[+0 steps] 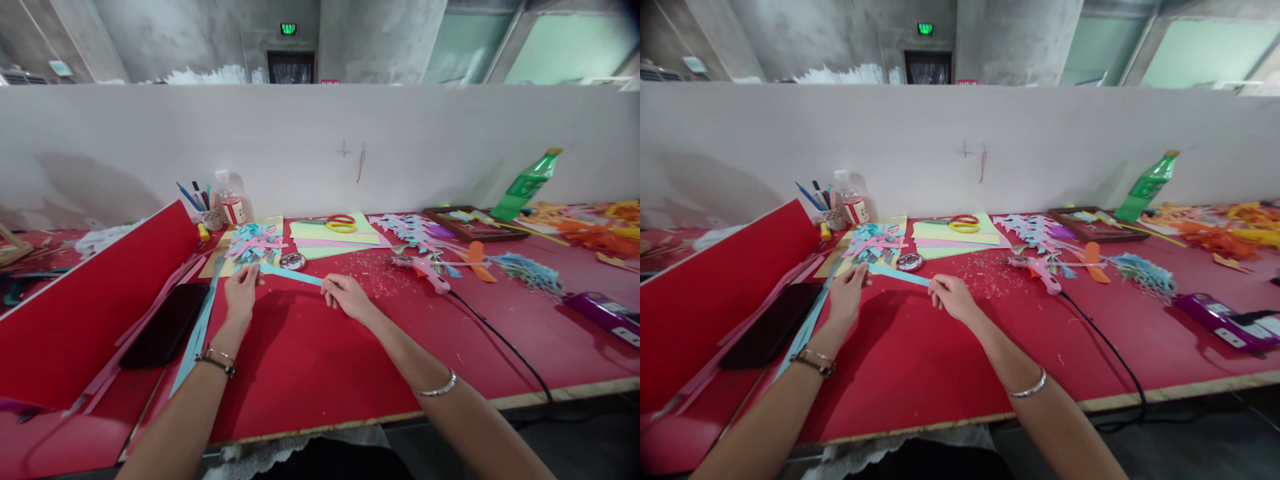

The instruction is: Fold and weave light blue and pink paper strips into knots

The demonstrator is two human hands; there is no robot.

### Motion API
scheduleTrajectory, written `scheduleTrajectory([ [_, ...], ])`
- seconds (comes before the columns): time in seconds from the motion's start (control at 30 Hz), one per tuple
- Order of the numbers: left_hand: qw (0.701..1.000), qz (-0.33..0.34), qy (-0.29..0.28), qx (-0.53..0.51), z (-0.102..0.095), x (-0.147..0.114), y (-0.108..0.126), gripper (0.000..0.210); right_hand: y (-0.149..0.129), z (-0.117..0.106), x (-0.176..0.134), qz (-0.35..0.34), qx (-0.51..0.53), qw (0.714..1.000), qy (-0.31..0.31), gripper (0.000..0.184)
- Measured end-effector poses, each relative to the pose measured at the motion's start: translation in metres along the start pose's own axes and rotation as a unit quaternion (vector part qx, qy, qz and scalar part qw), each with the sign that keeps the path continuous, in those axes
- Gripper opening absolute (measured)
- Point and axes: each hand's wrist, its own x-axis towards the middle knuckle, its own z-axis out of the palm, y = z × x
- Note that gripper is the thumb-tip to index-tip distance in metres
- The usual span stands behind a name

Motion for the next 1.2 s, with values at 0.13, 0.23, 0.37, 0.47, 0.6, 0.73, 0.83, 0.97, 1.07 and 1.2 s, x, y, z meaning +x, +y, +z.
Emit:
scheduleTrajectory([
  [0.13,0.999,-0.002,-0.018,-0.04,0.0,0.0,-0.003,0.021,-0.001,-0.001,0.0,-0.008,-0.018,1.0,0.016,0.025],
  [0.23,0.992,-0.042,-0.026,-0.112,0.0,0.001,-0.004,0.02,-0.002,-0.002,0.0,-0.007,-0.011,1.0,0.009,0.025],
  [0.37,0.963,-0.107,-0.155,-0.191,0.006,-0.007,-0.002,0.032,-0.003,0.001,-0.001,0.0,0.016,0.999,0.032,0.026],
  [0.47,0.939,-0.109,-0.301,-0.125,0.016,-0.023,0.0,0.034,-0.002,0.007,-0.002,0.008,0.035,0.999,0.011,0.027],
  [0.6,0.917,-0.027,-0.397,0.015,0.026,-0.04,0.001,0.025,-0.003,0.014,-0.004,0.017,0.061,0.997,-0.042,0.025],
  [0.73,0.917,0.012,-0.385,0.1,0.025,-0.043,0.003,0.029,-0.005,0.016,-0.007,0.012,0.054,0.995,-0.088,0.026],
  [0.83,0.913,0.004,-0.397,0.096,0.023,-0.042,0.003,0.031,-0.007,0.015,-0.008,0.014,0.047,0.992,-0.116,0.026],
  [0.97,0.908,-0.006,-0.415,0.06,0.022,-0.041,0.002,0.031,-0.008,0.015,-0.008,0.015,0.036,0.99,-0.136,0.021],
  [1.07,0.896,-0.002,-0.438,0.066,0.022,-0.042,0.002,0.031,-0.009,0.016,-0.009,0.025,0.009,0.991,-0.132,0.019],
  [1.2,0.883,0.037,-0.458,0.095,0.022,-0.044,0.004,0.033,-0.009,0.015,-0.011,0.04,-0.022,0.988,-0.149,0.017],
])
